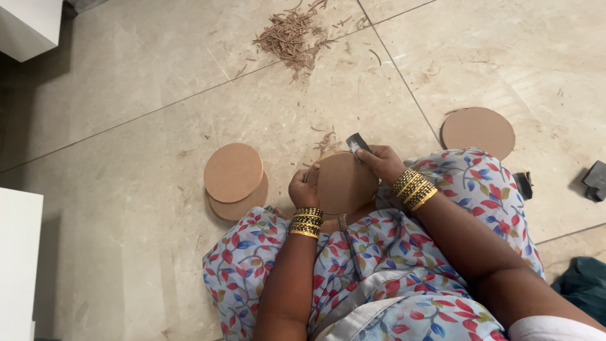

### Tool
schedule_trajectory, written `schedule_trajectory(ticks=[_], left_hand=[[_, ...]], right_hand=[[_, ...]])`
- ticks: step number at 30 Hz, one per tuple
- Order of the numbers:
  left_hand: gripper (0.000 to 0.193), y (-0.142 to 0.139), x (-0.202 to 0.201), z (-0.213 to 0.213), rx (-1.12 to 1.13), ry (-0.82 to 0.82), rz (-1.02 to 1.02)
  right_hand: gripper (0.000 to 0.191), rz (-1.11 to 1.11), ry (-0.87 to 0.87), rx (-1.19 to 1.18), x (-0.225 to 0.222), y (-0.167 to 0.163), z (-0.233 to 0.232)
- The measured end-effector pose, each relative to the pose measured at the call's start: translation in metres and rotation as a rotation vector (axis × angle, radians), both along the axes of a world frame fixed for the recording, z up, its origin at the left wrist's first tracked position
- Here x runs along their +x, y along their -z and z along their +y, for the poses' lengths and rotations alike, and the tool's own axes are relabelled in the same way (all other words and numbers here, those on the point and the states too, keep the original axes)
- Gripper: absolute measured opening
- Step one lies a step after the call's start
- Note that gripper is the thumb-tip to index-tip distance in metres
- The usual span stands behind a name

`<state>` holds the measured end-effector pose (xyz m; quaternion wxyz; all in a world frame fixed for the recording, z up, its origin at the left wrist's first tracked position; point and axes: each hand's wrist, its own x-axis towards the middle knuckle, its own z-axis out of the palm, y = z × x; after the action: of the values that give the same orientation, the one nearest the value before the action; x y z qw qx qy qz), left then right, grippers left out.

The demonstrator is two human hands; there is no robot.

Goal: The person sits on the floor sanding round wooden discs. They hold each disc against their lap and rub a sanding block over the surface and edges, stacking finished discs aside and picking up the next one.

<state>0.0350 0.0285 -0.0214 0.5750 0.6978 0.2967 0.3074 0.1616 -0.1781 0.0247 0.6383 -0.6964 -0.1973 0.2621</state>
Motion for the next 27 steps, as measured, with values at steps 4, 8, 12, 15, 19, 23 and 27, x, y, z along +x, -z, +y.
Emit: schedule_trajectory(ticks=[4,8,12,15,19,23,27], left_hand=[[0.05,0.005,0.003,0.001,-0.058,0.024,-0.034],[0.051,0.01,0.007,0.006,-0.154,-0.039,-0.077],[0.052,0.013,0.006,0.015,-0.114,-0.111,-0.053],[0.051,0.013,0.005,0.016,-0.121,-0.104,-0.072],[0.051,0.014,0.005,0.012,-0.191,-0.046,-0.127],[0.053,0.014,0.002,0.01,-0.159,-0.048,-0.098],[0.054,0.016,0.003,0.008,-0.194,-0.044,-0.105]], right_hand=[[0.033,0.338,0.14,0.175,0.008,0.007,0.005],[0.034,0.393,0.21,0.26,0.014,-0.011,0.0],[0.034,0.323,0.113,0.296,0.014,-0.026,-0.009],[0.033,0.188,-0.016,0.211,0.011,-0.022,-0.011],[0.033,0.088,-0.015,-0.052,0.008,-0.007,-0.004],[0.027,0.158,0.036,0.121,0.008,0.002,-0.001],[0.028,0.209,0.04,0.158,0.006,-0.002,-0.002]])
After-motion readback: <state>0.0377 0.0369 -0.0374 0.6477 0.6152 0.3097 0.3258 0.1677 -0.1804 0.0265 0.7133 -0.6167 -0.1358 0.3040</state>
